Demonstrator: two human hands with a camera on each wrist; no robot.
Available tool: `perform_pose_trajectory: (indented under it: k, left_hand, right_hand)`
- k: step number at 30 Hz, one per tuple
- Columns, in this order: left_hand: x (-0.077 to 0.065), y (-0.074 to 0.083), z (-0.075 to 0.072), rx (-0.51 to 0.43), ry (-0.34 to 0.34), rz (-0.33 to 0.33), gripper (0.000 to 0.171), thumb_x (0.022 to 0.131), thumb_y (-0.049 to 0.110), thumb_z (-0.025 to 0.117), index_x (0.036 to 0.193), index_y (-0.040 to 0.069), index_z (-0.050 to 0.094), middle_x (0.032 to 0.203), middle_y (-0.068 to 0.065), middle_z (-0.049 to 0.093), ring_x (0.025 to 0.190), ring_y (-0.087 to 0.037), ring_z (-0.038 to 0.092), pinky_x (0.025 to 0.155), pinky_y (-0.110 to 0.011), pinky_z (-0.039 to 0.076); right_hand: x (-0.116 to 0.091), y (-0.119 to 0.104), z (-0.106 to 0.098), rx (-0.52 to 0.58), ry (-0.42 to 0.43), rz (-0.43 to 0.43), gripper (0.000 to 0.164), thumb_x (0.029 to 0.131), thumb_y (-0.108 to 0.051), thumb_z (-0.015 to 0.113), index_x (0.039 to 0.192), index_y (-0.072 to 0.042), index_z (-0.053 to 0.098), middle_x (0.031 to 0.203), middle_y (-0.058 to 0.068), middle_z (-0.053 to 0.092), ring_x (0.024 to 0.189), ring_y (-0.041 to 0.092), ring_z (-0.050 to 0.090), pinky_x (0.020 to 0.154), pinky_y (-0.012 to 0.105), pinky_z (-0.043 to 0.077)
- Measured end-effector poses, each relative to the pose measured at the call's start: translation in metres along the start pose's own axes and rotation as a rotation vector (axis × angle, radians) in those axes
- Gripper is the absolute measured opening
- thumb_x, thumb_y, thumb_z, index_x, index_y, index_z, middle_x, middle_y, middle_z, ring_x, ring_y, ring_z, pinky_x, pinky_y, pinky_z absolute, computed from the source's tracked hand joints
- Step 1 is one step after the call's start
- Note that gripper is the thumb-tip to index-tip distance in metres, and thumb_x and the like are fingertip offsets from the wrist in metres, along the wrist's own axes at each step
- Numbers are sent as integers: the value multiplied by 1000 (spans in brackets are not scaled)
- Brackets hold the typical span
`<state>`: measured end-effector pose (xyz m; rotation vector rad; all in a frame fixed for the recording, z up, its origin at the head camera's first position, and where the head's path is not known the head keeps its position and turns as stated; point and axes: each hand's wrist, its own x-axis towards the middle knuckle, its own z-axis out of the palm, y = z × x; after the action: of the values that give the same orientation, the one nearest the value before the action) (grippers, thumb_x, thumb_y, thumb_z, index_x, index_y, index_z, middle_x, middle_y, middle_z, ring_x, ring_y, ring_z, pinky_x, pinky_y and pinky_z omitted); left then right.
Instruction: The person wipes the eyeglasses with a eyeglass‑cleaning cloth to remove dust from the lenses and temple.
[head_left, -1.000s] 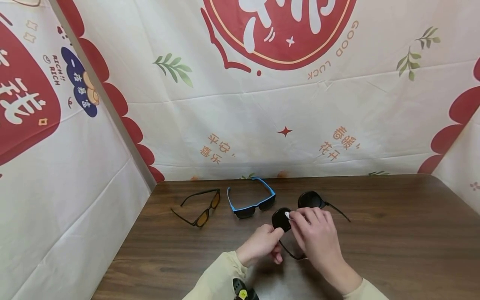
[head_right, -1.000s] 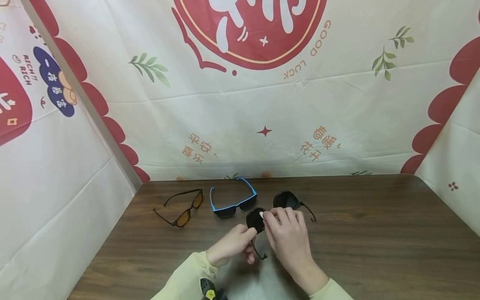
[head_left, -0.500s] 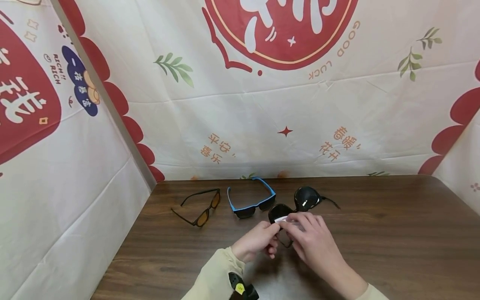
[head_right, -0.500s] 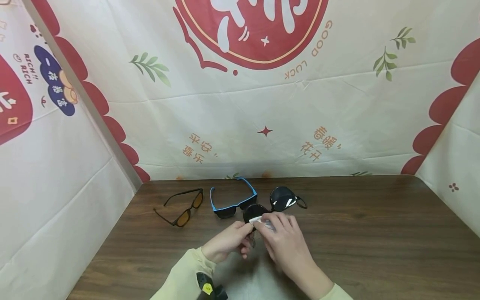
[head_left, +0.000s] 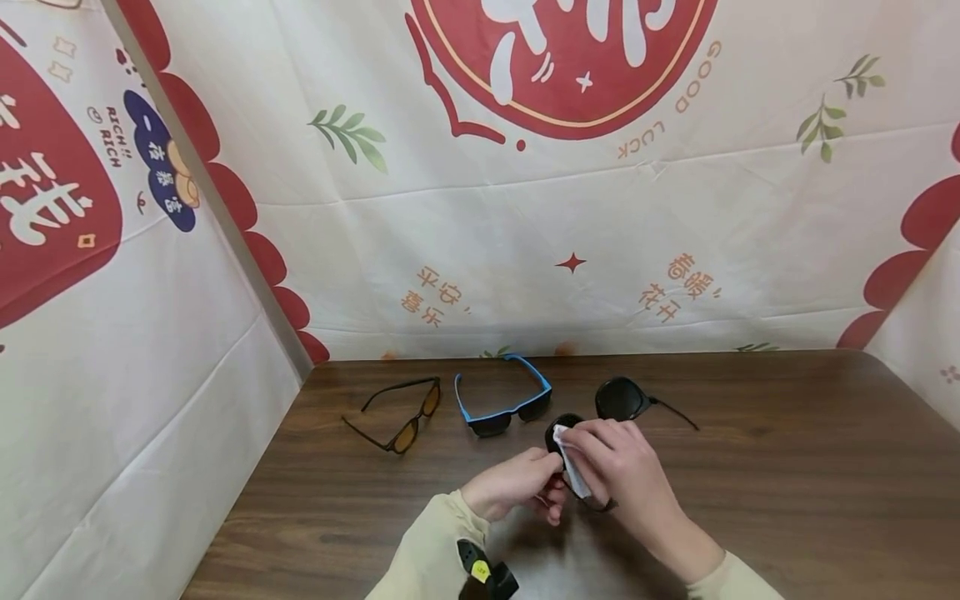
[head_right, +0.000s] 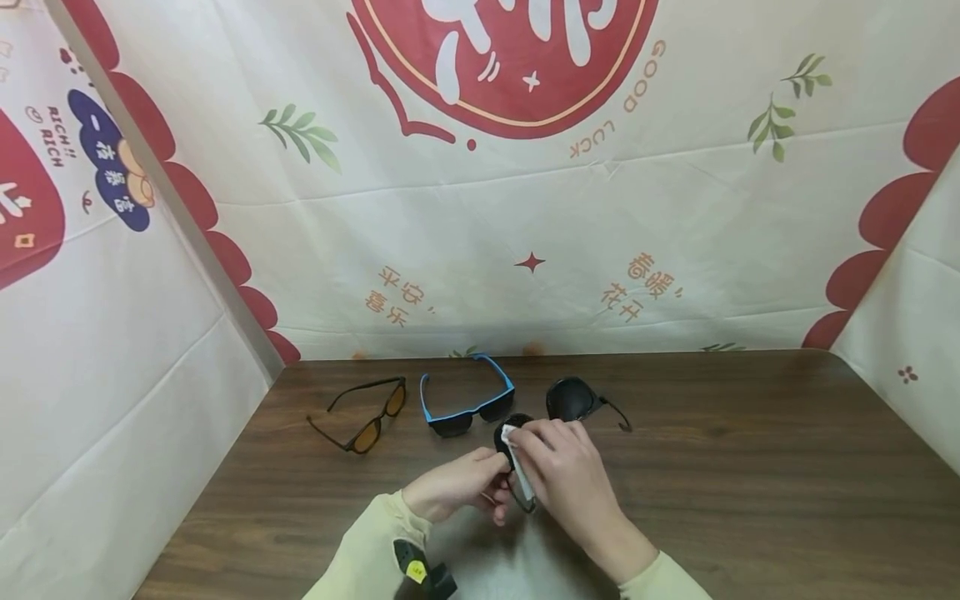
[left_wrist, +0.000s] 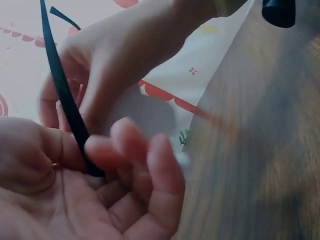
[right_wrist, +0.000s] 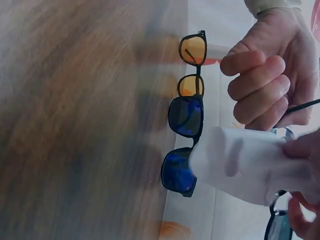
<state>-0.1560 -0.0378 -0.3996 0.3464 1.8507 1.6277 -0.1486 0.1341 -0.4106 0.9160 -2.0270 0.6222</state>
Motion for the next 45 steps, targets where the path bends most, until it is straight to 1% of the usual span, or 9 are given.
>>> perform_pose_trajectory:
  k: [5,11,16,22,25,30,33,40,45]
  left_hand:
    - [-1,1,-3,-5,10,-12,27,95,13,32,75,7,50,63,-4,52,54,-14,57,57,-28,52]
    - [-1,1,0,3,-8,-32,26,90,10,34,76,3,55,64,-9,60,57,-16,61,60,-32,56]
    - [-1,1,2,26,-34,-42,27,90,10,35,77,0,57,67,-10,63,61,-15,63,62,-31,55]
    - [-3,2,-1,23,-55,-60,30,92,12,34,70,5,53,67,-9,63,65,-17,65,65,-32,55]
    - [-4,2,-4,40,-59,-78,32,94,12,33,68,6,50,68,-12,64,67,-21,67,65,-33,55]
    - [-4,0,-4,107,-98,-109,32,93,10,31,67,5,49,77,-26,67,70,-27,69,69,-39,56]
    - [-5,0,-2,118,-110,-103,32,94,11,31,67,5,49,81,-30,67,71,-28,69,70,-41,56]
    - [-6,2,-3,78,-93,-88,32,96,14,31,70,6,50,75,-22,67,71,-26,69,67,-35,56]
    - [-6,-1,-5,54,-63,-87,30,93,13,32,69,7,49,72,-25,66,70,-30,70,63,-33,56]
  right_hand:
    - [-5,1,-2,-36,-57,-40,39,103,-29,37,94,-10,69,91,2,63,82,21,59,68,41,44]
    - [-2,3,-6,-192,37,16,42,104,-29,35,90,-5,68,87,9,63,78,28,60,69,46,44]
    - [4,6,-3,-120,80,-47,38,103,-28,40,89,-7,68,87,6,63,78,27,59,67,44,43]
    - [4,10,-5,0,-101,-162,8,87,-18,64,91,-13,68,88,-2,63,80,18,56,64,35,41]
    - [2,13,-9,-35,-182,-190,16,72,-13,69,88,-16,67,86,-4,62,81,18,55,64,35,40]
    - [3,13,-10,-186,-149,-163,12,83,-17,52,83,-14,64,81,0,59,78,24,53,65,41,41]
    - [4,9,-6,-167,-79,-113,20,89,-20,46,85,-12,64,82,1,60,76,24,54,64,42,41]
    - [-4,2,-3,20,-116,-50,13,75,-16,72,87,-16,67,86,-7,63,77,15,54,64,33,40]
    - [-6,2,-5,-79,-124,-21,13,73,-11,68,85,-16,66,84,-6,62,76,17,53,65,37,40]
